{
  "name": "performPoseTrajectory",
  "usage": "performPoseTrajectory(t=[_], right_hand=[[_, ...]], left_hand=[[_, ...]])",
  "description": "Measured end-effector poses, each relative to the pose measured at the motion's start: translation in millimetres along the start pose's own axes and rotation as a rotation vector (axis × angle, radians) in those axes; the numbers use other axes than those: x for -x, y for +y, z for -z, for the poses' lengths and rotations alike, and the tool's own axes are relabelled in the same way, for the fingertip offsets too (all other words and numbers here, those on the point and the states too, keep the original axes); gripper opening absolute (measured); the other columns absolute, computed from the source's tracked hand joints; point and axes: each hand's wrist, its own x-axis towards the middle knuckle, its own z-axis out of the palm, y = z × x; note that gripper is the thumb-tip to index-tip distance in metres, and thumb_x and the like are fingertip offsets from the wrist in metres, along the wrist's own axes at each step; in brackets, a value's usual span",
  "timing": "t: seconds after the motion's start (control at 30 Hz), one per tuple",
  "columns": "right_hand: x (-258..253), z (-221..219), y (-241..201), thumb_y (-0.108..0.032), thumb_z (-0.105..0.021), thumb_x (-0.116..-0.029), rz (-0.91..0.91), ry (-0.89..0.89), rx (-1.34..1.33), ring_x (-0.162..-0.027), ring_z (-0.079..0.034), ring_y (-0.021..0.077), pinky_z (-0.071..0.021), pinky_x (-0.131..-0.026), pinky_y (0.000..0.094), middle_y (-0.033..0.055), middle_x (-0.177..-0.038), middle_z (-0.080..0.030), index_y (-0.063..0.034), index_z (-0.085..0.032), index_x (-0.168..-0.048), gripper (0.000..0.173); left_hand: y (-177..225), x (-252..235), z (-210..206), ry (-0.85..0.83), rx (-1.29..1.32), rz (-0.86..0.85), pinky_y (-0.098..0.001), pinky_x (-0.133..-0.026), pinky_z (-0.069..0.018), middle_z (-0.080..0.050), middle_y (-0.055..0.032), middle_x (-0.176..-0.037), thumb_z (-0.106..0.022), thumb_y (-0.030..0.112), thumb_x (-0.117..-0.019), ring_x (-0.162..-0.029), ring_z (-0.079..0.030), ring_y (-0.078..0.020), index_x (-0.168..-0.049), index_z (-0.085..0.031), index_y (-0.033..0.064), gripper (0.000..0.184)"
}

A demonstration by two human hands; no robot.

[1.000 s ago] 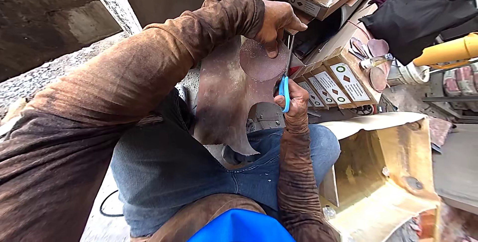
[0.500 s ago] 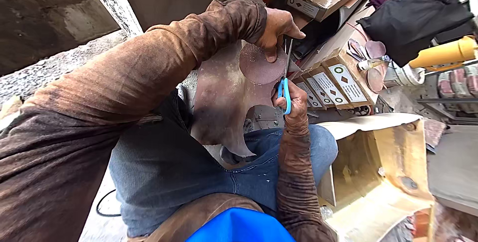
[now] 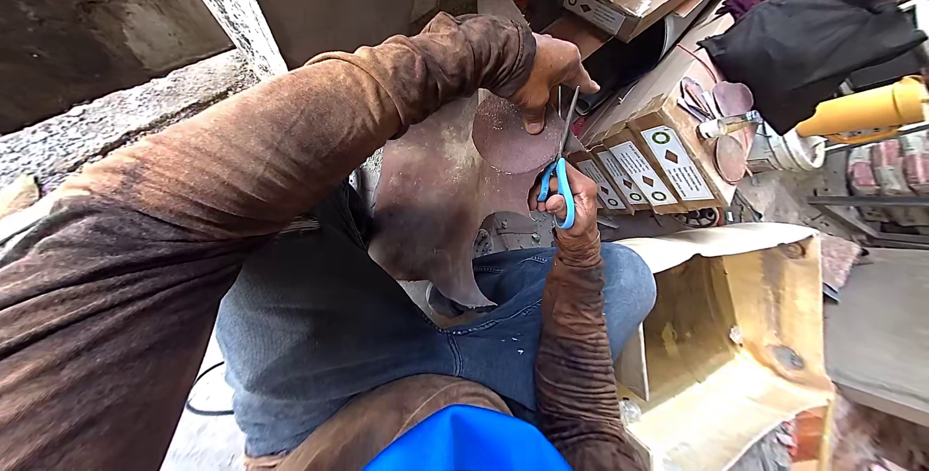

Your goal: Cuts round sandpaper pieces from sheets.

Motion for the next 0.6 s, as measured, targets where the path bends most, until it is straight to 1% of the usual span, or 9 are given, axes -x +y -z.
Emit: performPoseTrajectory(t=[0.03,0.1,0.2,0.3,0.4,0.5,0.6], right_hand=[[0.8,0.1,-1.1,-0.071,-0.067,-0.0857,-0.009,0.003,-0.004,-0.055,-0.059,0.0075,-0.0534,-0.053,0.0266,-0.0040,-0.066,-0.062,-0.0119,-0.065,-0.096,0.060],[1.1,0.3,-4.2,-0.072,-0.067,-0.0848,-0.030,0.011,0.004,-0.054,-0.058,0.0082,-0.0532,-0.053,0.0273,-0.0038,-0.064,-0.061,-0.0121,-0.065,-0.096,0.061],[1.0,3.4,-7.2,-0.069,-0.070,-0.0849,-0.050,0.021,0.039,-0.053,-0.057,0.0070,-0.0516,-0.052,0.0257,-0.0043,-0.063,-0.060,-0.0113,-0.065,-0.095,0.059],[2.9,7.1,-11.2,-0.066,-0.071,-0.0855,-0.076,0.027,0.091,-0.051,-0.054,0.0052,-0.0489,-0.050,0.0235,-0.0052,-0.062,-0.058,-0.0088,-0.067,-0.099,0.059],[3.8,10.1,-18.2,-0.060,-0.075,-0.0857,-0.093,0.031,0.119,-0.053,-0.055,0.0039,-0.0488,-0.049,0.0219,-0.0051,-0.065,-0.061,-0.0068,-0.069,-0.107,0.058],[5.5,12.5,-19.2,-0.056,-0.077,-0.0854,-0.106,0.040,0.147,-0.052,-0.053,0.0039,-0.0485,-0.049,0.0223,-0.0046,-0.065,-0.060,-0.0053,-0.069,-0.109,0.057],[9.3,14.6,-20.4,-0.051,-0.079,-0.0856,-0.136,0.043,0.156,-0.052,-0.052,0.0033,-0.0478,-0.049,0.0215,-0.0033,-0.067,-0.061,-0.0030,-0.070,-0.111,0.055]], left_hand=[[0.1,-0.7,0.1,-0.001,-0.004,-0.005,-0.0464,-0.096,-0.0506,-0.075,-0.0130,-0.106,-0.087,0.020,-0.0825,-0.099,-0.069,-0.0266,-0.161,-0.036,0.0148,0.094],[-0.4,-0.8,0.4,-0.001,-0.004,-0.009,-0.0459,-0.097,-0.0509,-0.075,-0.0120,-0.109,-0.088,0.021,-0.0822,-0.102,-0.069,-0.0259,-0.161,-0.036,0.0144,0.094],[-1.9,-1.2,0.7,0.006,0.015,-0.027,-0.0462,-0.096,-0.0511,-0.075,-0.0129,-0.108,-0.088,0.020,-0.0825,-0.100,-0.069,-0.0263,-0.159,-0.038,0.0116,0.092],[-0.6,-1.0,1.4,-0.005,0.019,-0.007,-0.0449,-0.095,-0.0524,-0.075,-0.0133,-0.106,-0.088,0.020,-0.0819,-0.098,-0.070,-0.0262,-0.160,-0.036,0.0117,0.094],[1.1,-0.3,2.6,-0.017,0.013,0.016,-0.0438,-0.091,-0.0535,-0.075,-0.0137,-0.104,-0.088,0.019,-0.0821,-0.093,-0.069,-0.0255,-0.160,-0.036,0.0120,0.094],[1.2,-1.8,2.2,-0.028,-0.007,0.037,-0.0448,-0.090,-0.0533,-0.074,-0.0148,-0.104,-0.088,0.021,-0.0828,-0.092,-0.068,-0.0263,-0.160,-0.035,0.0106,0.094],[-1.2,-6.3,-1.6,-0.036,-0.013,0.063,-0.0442,-0.089,-0.0541,-0.074,-0.0142,-0.100,-0.089,0.023,-0.0807,-0.090,-0.069,-0.0256,-0.160,-0.035,0.0099,0.097]])
